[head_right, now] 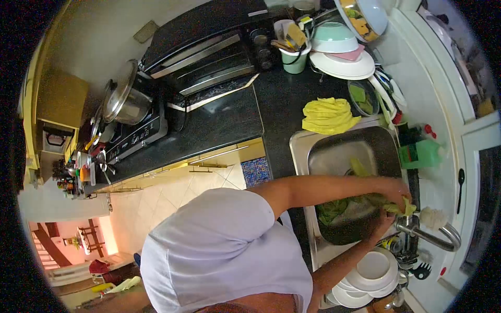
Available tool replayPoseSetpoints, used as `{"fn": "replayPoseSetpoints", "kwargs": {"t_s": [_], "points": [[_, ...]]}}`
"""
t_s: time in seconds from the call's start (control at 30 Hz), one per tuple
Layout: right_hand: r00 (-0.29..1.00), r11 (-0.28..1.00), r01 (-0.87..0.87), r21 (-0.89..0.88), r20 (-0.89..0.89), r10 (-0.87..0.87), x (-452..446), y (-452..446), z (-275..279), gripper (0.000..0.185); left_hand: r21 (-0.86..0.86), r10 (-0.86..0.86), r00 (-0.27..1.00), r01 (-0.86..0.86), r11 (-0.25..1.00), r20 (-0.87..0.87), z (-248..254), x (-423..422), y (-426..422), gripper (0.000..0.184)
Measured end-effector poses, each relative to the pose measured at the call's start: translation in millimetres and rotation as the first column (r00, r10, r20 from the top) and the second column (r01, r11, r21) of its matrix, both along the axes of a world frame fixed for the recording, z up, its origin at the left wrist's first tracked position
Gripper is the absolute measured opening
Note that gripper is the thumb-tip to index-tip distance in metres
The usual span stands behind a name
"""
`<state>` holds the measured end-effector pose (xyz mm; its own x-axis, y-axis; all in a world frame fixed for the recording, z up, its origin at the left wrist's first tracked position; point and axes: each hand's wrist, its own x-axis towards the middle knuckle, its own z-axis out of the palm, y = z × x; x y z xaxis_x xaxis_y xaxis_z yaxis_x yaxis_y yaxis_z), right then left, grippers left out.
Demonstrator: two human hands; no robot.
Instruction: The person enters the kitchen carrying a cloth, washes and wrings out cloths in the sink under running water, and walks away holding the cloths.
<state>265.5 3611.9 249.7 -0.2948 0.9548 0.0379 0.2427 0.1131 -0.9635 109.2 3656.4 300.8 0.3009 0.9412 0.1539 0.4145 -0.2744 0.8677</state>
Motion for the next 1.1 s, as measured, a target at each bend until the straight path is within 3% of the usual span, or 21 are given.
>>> {"fn": "replayPoseSetpoints", "kwargs": {"t_s": [0.03,0.13,0.23,0.27,0.33,0.37,0.47,0.53,0.57,0.6,0.67,0.7,0.73,0.77,0.8,0.87,0.9,0.93,1.0,1.07,1.1], "points": [[1.000,0.999,-0.018,-0.026,0.009,0.019,2.1,5.6,-0.3,0.037,-0.076,-0.014,0.987,0.027,0.997,0.160,25.7,-20.7,-16.3,0.054],[0.982,0.980,-0.070,-0.185,0.161,0.100,8.4,21.2,18.2,0.032,0.034,0.178,0.942,-0.195,0.980,0.284,-1.0,-42.5,-5.2,0.054],[0.822,0.995,-0.091,-0.041,0.561,0.099,34.8,62.7,11.8,0.031,0.110,0.386,0.878,-0.430,0.896,0.282,-72.9,-45.8,7.4,0.048],[0.871,0.994,-0.107,0.032,0.485,0.079,35.0,61.2,17.6,0.030,0.131,0.448,0.845,-0.499,0.856,0.291,-82.2,-45.2,9.4,0.046],[0.943,0.976,-0.122,0.181,0.328,0.057,22.3,45.8,52.8,0.030,-0.068,0.392,0.887,-0.388,0.919,0.244,-62.5,-62.8,-10.9,0.044],[0.961,0.980,-0.143,0.140,0.255,0.104,4.5,31.8,79.5,0.036,-0.169,0.356,0.907,-0.324,0.931,0.225,-53.3,-68.7,-23.9,0.042],[0.955,0.982,-0.137,-0.127,-0.279,0.098,-15.5,20.6,90.5,0.051,-0.008,0.508,0.855,-0.510,0.860,0.104,-48.6,-51.4,-36.3,0.041],[0.921,0.956,-0.236,-0.172,-0.355,0.163,-33.1,9.4,105.5,0.062,0.006,0.445,0.865,-0.458,0.889,0.232,-38.9,-38.2,-35.5,0.035],[0.924,0.949,-0.274,-0.155,-0.317,0.214,-36.2,9.8,102.8,0.065,0.013,0.403,0.866,-0.425,0.905,0.296,-32.4,-31.1,-34.6,0.032],[0.926,0.942,-0.304,-0.140,-0.276,0.257,-36.3,11.4,96.3,0.068,-0.044,0.286,0.836,-0.302,0.952,0.469,-22.5,-25.7,-37.1,0.032],[0.984,0.983,-0.175,-0.060,-0.052,0.172,-31.9,16.4,90.5,0.059,-0.086,0.064,0.637,0.004,0.996,0.769,-8.5,-19.2,-39.0,0.031],[0.990,0.992,-0.124,-0.024,0.071,0.125,-28.2,21.7,91.1,0.053,0.217,-0.091,0.809,-0.046,0.975,0.581,-16.2,-23.8,-32.5,0.037],[0.979,0.997,-0.076,0.011,0.189,0.073,-24.4,25.8,91.2,0.047,0.197,-0.136,0.775,0.015,0.980,0.618,-15.3,-26.7,-34.4,0.044],[0.979,0.997,-0.070,0.031,0.196,0.063,-21.0,27.3,87.0,0.043,0.176,-0.174,0.737,0.076,0.982,0.653,-13.8,-29.5,-36.4,0.053],[0.978,0.996,-0.067,0.051,0.202,0.055,-18.4,28.3,83.0,0.039,-0.141,-0.026,0.496,0.296,0.945,0.868,-3.0,-33.7,-44.0,0.063],[0.992,1.000,0.001,0.004,0.127,-0.001,-16.9,30.8,79.6,0.034,-0.192,0.036,0.705,0.144,0.971,0.709,-19.8,-40.4,-37.0,0.082],[0.996,0.999,0.027,-0.020,0.086,-0.025,-17.3,29.3,81.0,0.032,-0.121,0.032,0.851,0.037,0.992,0.525,-23.3,-46.3,-43.0,0.086],[0.989,0.994,0.041,-0.103,-0.139,-0.056,-18.9,25.7,84.4,0.030,-0.016,0.061,0.947,-0.059,0.998,0.316,-27.4,-49.6,-45.4,0.090],[0.821,0.969,-0.006,-0.247,-0.555,-0.137,-23.9,19.6,91.0,0.027,0.072,-0.042,0.982,0.029,0.997,0.184,-67.2,-34.2,-44.6,0.084],[0.725,0.963,0.041,-0.265,-0.655,-0.211,-19.8,17.0,88.2,0.029,-0.007,-0.035,0.963,0.038,0.999,0.269,-102.0,-14.0,-38.1,0.075],[0.678,0.960,0.064,-0.274,-0.693,-0.243,-20.3,13.3,91.4,0.030,-0.130,0.032,0.912,0.023,0.991,0.409,-105.9,-1.2,-33.0,0.069]]}}
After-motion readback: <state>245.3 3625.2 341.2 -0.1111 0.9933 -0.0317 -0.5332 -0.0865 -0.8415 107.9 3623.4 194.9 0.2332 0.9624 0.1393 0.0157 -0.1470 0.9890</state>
